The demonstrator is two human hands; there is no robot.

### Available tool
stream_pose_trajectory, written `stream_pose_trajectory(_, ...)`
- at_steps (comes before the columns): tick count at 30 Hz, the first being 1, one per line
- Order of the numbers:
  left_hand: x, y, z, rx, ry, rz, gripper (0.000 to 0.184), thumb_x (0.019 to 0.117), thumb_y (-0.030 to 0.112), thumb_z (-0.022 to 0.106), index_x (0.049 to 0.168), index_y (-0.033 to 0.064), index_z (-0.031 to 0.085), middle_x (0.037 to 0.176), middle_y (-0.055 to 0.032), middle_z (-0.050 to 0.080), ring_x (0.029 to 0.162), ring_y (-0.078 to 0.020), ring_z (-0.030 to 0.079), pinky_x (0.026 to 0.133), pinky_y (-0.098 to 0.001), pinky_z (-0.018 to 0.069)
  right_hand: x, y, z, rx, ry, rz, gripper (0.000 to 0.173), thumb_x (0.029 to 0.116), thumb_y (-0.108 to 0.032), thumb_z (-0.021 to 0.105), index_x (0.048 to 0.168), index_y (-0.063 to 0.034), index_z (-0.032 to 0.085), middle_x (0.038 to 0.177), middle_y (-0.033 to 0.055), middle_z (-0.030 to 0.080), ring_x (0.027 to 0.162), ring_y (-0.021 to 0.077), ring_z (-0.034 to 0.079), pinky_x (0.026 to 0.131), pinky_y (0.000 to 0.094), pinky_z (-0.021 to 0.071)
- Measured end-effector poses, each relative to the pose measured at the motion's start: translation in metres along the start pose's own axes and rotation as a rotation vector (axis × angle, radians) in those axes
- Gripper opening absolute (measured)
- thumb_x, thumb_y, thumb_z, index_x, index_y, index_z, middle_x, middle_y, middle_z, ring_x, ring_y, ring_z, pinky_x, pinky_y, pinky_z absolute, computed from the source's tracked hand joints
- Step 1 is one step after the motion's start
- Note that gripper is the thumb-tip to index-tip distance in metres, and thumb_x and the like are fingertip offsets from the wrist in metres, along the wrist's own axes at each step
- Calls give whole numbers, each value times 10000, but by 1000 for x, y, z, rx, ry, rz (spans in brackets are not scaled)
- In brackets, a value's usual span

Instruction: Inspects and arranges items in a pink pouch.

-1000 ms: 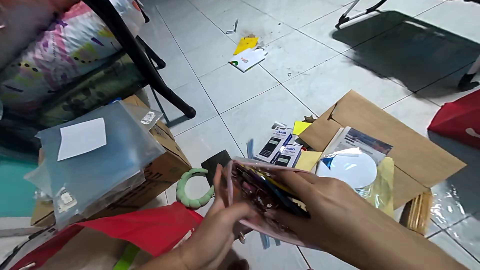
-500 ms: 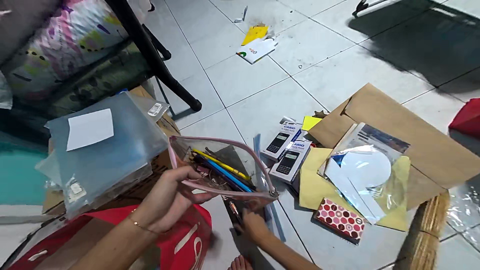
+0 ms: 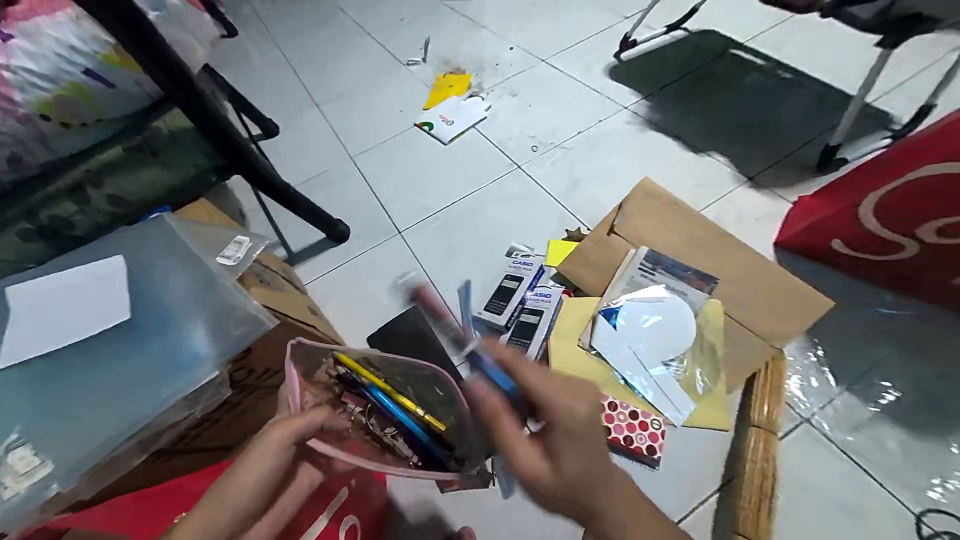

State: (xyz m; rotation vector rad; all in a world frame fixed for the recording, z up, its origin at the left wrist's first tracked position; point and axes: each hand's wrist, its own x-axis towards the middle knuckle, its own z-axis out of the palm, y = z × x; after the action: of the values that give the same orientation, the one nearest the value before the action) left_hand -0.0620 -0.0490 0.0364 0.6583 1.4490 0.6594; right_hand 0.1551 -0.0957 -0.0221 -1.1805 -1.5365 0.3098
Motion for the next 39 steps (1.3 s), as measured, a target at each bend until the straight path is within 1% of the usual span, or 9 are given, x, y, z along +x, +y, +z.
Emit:
stream_pose_trajectory(5, 0, -2, 8, 60, -105, -1, 259, 996, 15, 299, 1012, 107, 541, 821, -15, 718, 767, -130, 721, 752, -330, 618, -10, -22, 23, -419, -198, -137, 330, 982, -287, 558, 1102, -52, 757, 721, 25, 693, 679, 206, 662, 656, 367, 490)
stream_pose_trajectory(10, 4, -6, -1, 59, -164, 1, 293, 969, 15, 317, 938, 135, 583, 828, -7, 745, 790, -124, 733, 755, -336, 621, -17, -18, 13, -201, -186, -72, 561, 962, -521, 597, 1376, -145, 641, 1410, 147, 609, 1244, 349, 597, 983, 517, 482)
stream_pose_trajectory(14, 6, 1, -10, 34, -130, 20, 330, 982, 53, 298, 864, 151, 590, 815, -15, 743, 844, -163, 738, 849, -415, 607, -49, 5, 1, 16, -17, 95, 808, 924, -638, 589, 1384, 26, 573, 1408, 224, 589, 1242, 320, 618, 1000, 467, 526)
stream_pose_trajectory(18, 4, 5, -13, 64, -137, 40, 342, 976, 40, 302, 851, 148, 602, 805, -17, 744, 824, -161, 740, 848, -410, 611, -97, 81, -27, -257, -213, 581, 509, 1025, -287, 507, 1399, 55, 554, 1341, 237, 628, 1265, 358, 602, 1062, 511, 477)
stream_pose_trajectory(22, -1, 0, -16, 95, -181, 38, 294, 969, 25, 335, 973, 154, 599, 896, 7, 753, 845, -122, 732, 801, -351, 615, -147, 191, -88, -545, -664, 989, 960, 767, -172, 858, 1533, 91, 344, 1515, 386, 374, 1411, 570, 354, 1111, 733, 291)
stream_pose_trajectory(25, -9, -3, -1, 94, -118, 30, 252, 970, 9, 339, 989, 147, 548, 867, 11, 728, 816, -116, 725, 789, -336, 623, -171, 215, -115, -586, -738, 937, 935, 746, -398, 893, 1434, 83, 483, 1412, 341, 499, 1321, 511, 474, 1075, 697, 334)
stream_pose_trajectory(32, -2, -8, 11, 67, -157, 9, 231, 978, 1, 333, 1019, 125, 524, 836, 6, 725, 781, -125, 729, 758, -343, 630, -116, 146, -124, -497, -549, 842, 313, 1067, -164, 497, 1254, 55, 622, 1095, 285, 687, 1012, 468, 680, 887, 646, 512)
stream_pose_trajectory(35, -11, -7, 31, 76, -131, -14, 229, 998, -29, 328, 1008, 105, 513, 775, 21, 701, 714, -91, 712, 711, -286, 626, -88, 91, -107, -342, 34, 428, 263, 1019, -188, 538, 1087, 23, 680, 725, 57, 646, 588, 112, 599, 564, 304, 524)
stream_pose_trajectory(39, -17, -15, 47, 62, -152, -10, 340, 964, -70, 403, 1270, 77, 399, 862, -21, 678, 738, -104, 708, 696, -279, 623, -34, 17, -91, -30, 229, 151, 191, 1053, -267, 560, 1166, -132, 635, 842, -120, 675, 717, -117, 600, 644, 78, 514)
